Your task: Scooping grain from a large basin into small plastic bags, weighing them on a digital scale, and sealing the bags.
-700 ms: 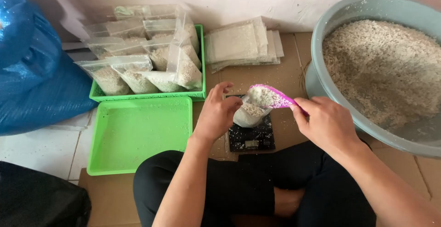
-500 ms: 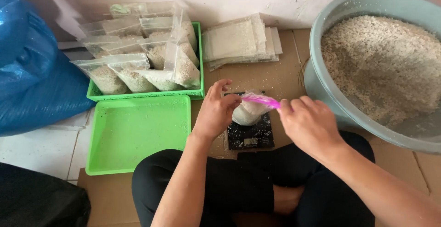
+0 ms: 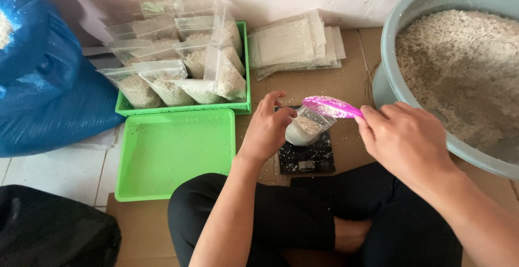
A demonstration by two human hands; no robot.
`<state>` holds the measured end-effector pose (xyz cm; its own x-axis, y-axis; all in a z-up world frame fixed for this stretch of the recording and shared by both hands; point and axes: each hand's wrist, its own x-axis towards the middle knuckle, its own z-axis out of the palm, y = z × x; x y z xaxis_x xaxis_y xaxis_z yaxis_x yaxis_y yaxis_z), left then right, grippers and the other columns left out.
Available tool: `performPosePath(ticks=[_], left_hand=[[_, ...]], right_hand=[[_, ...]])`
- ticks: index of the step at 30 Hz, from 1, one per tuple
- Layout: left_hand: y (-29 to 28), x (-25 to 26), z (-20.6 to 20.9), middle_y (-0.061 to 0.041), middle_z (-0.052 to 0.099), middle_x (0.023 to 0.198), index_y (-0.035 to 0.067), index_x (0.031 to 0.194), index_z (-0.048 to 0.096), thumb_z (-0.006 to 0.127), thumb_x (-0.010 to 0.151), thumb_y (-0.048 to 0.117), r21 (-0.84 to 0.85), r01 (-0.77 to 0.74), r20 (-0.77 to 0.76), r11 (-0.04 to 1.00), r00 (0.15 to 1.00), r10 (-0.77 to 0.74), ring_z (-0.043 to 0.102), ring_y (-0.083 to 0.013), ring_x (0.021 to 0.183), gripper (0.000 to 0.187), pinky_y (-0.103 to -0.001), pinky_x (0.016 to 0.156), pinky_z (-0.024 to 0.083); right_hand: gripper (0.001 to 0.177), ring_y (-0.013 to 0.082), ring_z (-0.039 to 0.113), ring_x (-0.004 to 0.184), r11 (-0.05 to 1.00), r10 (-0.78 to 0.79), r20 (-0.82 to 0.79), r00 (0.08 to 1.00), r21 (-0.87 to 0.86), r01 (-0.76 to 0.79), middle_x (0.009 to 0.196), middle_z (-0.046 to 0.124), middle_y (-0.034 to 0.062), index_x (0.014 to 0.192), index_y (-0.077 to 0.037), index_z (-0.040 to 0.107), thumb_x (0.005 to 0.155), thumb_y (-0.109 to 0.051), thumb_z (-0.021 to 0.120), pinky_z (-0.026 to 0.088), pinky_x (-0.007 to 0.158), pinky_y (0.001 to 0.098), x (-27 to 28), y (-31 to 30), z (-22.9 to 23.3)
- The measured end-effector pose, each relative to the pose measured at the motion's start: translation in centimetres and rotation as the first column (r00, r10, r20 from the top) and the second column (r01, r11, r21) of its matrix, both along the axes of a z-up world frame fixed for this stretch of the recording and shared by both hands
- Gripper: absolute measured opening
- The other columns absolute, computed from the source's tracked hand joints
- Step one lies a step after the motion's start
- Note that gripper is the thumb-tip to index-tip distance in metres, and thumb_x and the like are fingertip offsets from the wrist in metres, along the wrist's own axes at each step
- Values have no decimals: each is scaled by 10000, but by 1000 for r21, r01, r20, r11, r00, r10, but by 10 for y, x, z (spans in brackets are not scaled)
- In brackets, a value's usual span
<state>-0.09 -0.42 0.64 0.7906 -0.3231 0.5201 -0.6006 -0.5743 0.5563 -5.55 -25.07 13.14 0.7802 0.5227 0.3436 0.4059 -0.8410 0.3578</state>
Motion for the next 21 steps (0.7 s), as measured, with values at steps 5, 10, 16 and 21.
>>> performPosePath(ticks=[5, 10, 16, 21], left_hand=[[0, -2, 1, -215, 497, 1271, 45, 991, 683, 679, 817, -66, 2, 11, 3, 1000, 1000, -11, 578, -348, 1063, 206, -489, 855, 534], [0, -5, 6, -214, 495, 1266, 41, 1006, 689, 683, 803, -93, 9, 35, -5, 999, 999, -35, 573, -349, 1082, 243, -476, 857, 546], [0, -5, 11, -184, 492, 1283, 54, 1060, 699, 689, 793, -101, 20, 84, -32, 996, 996, -83, 566, -317, 1053, 309, -464, 890, 527], [6, -14, 44, -143, 479, 1332, 52, 1229, 640, 610, 841, -92, -202, 162, -217, 966, 955, -205, 553, -253, 1137, 415, -405, 1051, 480]], right_hand=[[218, 201, 605, 516, 944, -171, -311, 935, 220, 246, 639, 669, -20, 1020, -199, 756, 954, -323, 590, 470, 376, 382, 2, -6, 2], [268, 169, 551, 426, 817, -141, -476, 868, 439, 373, 631, 721, 3, 1096, -127, 767, 934, -280, 616, 430, 455, 350, 6, -19, -6], [377, 167, 606, 582, 513, -199, -763, 615, 453, 729, 881, 780, 35, 1170, -130, 752, 903, -370, 635, 428, 531, 314, 7, -21, 12], [296, 181, 611, 720, 300, -167, -728, 665, 605, 737, 860, 723, 90, 1197, -104, 727, 969, -278, 657, 436, 653, 313, 4, -64, 13]])
